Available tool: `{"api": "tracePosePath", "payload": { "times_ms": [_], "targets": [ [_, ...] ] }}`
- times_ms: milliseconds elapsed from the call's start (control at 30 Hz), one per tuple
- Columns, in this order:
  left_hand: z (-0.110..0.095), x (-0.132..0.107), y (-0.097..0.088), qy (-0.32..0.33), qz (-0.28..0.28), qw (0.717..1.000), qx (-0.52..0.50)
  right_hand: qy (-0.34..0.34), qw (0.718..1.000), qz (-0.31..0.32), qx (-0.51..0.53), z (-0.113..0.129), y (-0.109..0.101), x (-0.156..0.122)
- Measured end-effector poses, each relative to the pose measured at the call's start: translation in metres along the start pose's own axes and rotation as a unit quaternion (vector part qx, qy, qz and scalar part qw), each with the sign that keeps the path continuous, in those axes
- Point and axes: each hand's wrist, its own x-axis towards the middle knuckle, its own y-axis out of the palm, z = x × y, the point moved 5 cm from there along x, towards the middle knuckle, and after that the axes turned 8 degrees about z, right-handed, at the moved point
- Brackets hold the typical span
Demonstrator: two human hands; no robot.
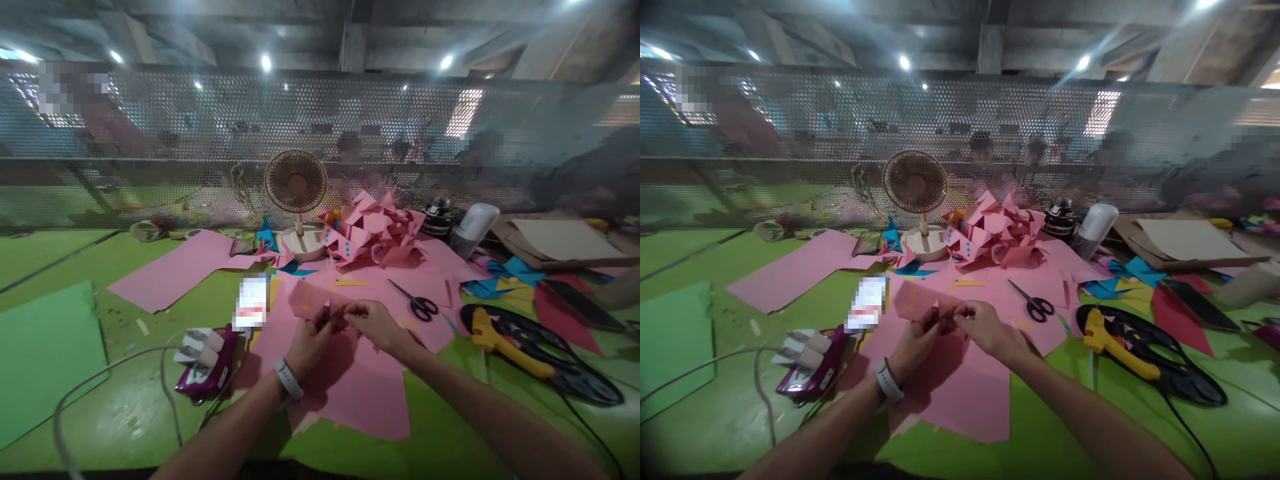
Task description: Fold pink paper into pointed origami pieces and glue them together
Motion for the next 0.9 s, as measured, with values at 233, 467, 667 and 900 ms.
{"api": "tracePosePath", "payload": {
  "times_ms": [233,467,667,900],
  "targets": [
    [-0.007,0.000,0.003,0.000,0.007,1.000,-0.014,0.009,1.000,-0.019,0.003,0.008,-0.001,-0.005],
    [-0.008,0.000,0.001,0.011,0.000,1.000,0.004,0.001,1.000,-0.024,0.009,0.010,0.000,-0.006],
    [-0.008,0.000,0.005,-0.002,0.001,0.999,-0.051,-0.006,0.999,-0.039,-0.008,0.011,-0.002,-0.006],
    [-0.009,-0.004,0.000,-0.031,-0.025,0.999,-0.006,-0.002,0.998,-0.030,-0.053,0.011,0.001,-0.007]
  ]
}}
